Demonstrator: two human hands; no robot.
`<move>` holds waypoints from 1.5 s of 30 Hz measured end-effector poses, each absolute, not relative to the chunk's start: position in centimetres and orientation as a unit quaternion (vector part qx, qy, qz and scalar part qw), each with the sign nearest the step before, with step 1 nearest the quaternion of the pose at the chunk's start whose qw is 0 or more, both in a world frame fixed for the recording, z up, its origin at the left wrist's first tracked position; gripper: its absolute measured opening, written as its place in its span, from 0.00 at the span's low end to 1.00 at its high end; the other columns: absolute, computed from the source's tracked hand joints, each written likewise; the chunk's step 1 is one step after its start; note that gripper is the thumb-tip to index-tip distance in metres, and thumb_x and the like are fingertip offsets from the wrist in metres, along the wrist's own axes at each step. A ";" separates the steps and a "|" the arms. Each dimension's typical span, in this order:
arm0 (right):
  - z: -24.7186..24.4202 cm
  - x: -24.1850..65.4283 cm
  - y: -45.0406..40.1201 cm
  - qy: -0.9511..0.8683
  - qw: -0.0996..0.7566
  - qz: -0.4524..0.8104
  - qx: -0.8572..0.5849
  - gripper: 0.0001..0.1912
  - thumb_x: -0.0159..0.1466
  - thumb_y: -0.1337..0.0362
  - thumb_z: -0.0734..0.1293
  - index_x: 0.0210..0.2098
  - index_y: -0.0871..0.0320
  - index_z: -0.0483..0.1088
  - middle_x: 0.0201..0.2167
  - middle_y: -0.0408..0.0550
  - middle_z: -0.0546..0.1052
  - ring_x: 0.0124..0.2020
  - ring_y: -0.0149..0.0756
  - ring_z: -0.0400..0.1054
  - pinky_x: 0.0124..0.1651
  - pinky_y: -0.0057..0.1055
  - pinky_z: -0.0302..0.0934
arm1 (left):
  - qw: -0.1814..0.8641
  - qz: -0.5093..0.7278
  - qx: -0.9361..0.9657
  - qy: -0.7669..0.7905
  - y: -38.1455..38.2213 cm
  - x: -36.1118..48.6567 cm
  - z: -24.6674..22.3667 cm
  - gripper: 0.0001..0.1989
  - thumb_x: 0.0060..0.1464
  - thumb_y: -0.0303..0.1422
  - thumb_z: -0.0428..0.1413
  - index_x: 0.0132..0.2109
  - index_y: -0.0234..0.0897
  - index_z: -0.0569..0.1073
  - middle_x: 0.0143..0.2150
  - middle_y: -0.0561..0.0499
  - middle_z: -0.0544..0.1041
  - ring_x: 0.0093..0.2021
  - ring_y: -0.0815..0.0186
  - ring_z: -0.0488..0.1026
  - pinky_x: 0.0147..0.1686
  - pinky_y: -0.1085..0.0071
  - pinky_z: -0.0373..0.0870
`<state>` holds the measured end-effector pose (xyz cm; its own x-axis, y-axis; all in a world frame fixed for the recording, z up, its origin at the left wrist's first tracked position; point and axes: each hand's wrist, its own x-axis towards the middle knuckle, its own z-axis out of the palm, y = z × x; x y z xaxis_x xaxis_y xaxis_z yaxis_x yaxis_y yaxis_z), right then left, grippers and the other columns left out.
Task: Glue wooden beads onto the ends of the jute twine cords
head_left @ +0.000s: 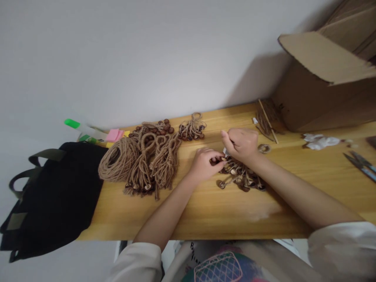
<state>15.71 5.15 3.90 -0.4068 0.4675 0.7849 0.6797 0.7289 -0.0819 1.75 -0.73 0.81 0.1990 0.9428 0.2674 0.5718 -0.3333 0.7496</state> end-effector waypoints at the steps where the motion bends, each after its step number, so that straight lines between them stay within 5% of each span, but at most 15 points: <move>1: 3.9 15.7 5.2 -0.830 0.420 -0.132 -0.343 0.25 0.68 0.62 0.53 0.14 0.57 0.51 0.11 0.41 0.55 0.15 0.27 0.48 0.22 0.29 0.42 | 0.255 0.365 0.731 0.517 -0.7 1.8 0.8 0.04 0.43 0.29 0.64 0.30 0.38 0.77 0.25 0.55 0.76 0.27 0.70 0.70 0.35 0.70 0.65; 15: 3.9 15.5 4.8 -0.829 0.415 -0.174 -0.332 0.25 0.67 0.63 0.55 0.13 0.57 0.52 0.10 0.40 0.57 0.15 0.26 0.48 0.22 0.27 0.44 | 0.264 0.386 0.726 0.505 -0.7 1.7 0.8 0.06 0.43 0.29 0.64 0.24 0.36 0.74 0.22 0.55 0.74 0.24 0.71 0.67 0.30 0.72 0.63; 45: 3.8 15.8 5.1 -0.824 0.415 -0.191 -0.335 0.23 0.66 0.65 0.56 0.14 0.58 0.52 0.11 0.41 0.58 0.15 0.26 0.49 0.22 0.27 0.44 | 0.309 0.345 0.703 0.541 -0.8 1.8 1.3 0.03 0.45 0.30 0.63 0.27 0.36 0.76 0.24 0.53 0.75 0.26 0.70 0.68 0.31 0.72 0.64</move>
